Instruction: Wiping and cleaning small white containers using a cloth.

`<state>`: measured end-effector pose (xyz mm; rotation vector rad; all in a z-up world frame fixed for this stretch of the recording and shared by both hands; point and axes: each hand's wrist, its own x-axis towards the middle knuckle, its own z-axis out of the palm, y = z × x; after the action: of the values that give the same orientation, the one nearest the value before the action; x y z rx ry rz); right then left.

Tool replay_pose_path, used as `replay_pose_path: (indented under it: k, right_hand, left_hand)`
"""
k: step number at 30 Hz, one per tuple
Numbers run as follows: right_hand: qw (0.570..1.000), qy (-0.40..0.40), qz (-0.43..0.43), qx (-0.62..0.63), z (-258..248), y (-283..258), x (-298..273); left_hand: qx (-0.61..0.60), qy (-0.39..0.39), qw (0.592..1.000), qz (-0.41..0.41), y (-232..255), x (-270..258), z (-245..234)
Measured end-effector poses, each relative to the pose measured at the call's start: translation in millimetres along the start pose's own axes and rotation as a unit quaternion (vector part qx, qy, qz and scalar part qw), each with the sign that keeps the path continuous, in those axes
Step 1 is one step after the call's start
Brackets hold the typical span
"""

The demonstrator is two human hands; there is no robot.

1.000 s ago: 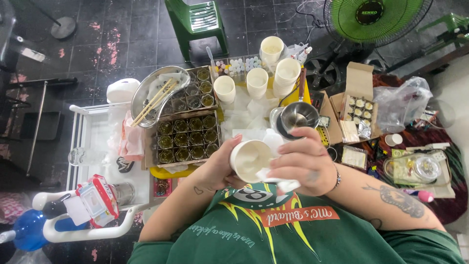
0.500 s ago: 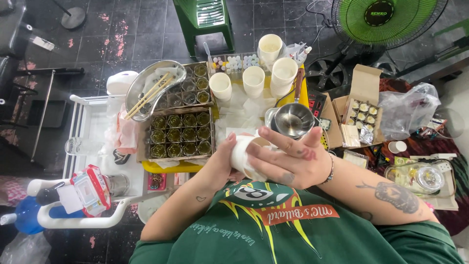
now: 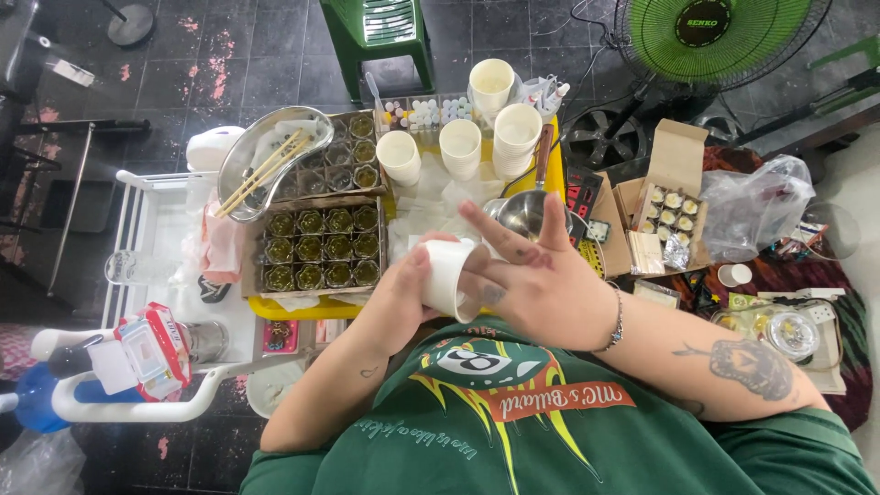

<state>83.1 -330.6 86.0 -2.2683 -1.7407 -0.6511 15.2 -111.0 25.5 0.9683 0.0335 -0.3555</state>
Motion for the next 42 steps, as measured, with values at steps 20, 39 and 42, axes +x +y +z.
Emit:
replay_pose_path:
  k: [20,39,42]
  right_hand:
    - [0.392,0.282,0.443,0.755,33.3,-0.7,-72.1]
    - [0.262,0.374,0.602,0.655,35.6,-83.2,-101.6]
    - [0.245,0.377,0.622,0.641,37.6,-87.3,-101.3]
  left_hand:
    - [0.118,0.121,0.935,0.313,0.2,55.4,-103.2]
    - [0.700,0.296,0.626,0.174,-17.7,180.9,-188.5]
    - [0.716,0.275,0.632,0.113,-19.1,181.1,-192.4]
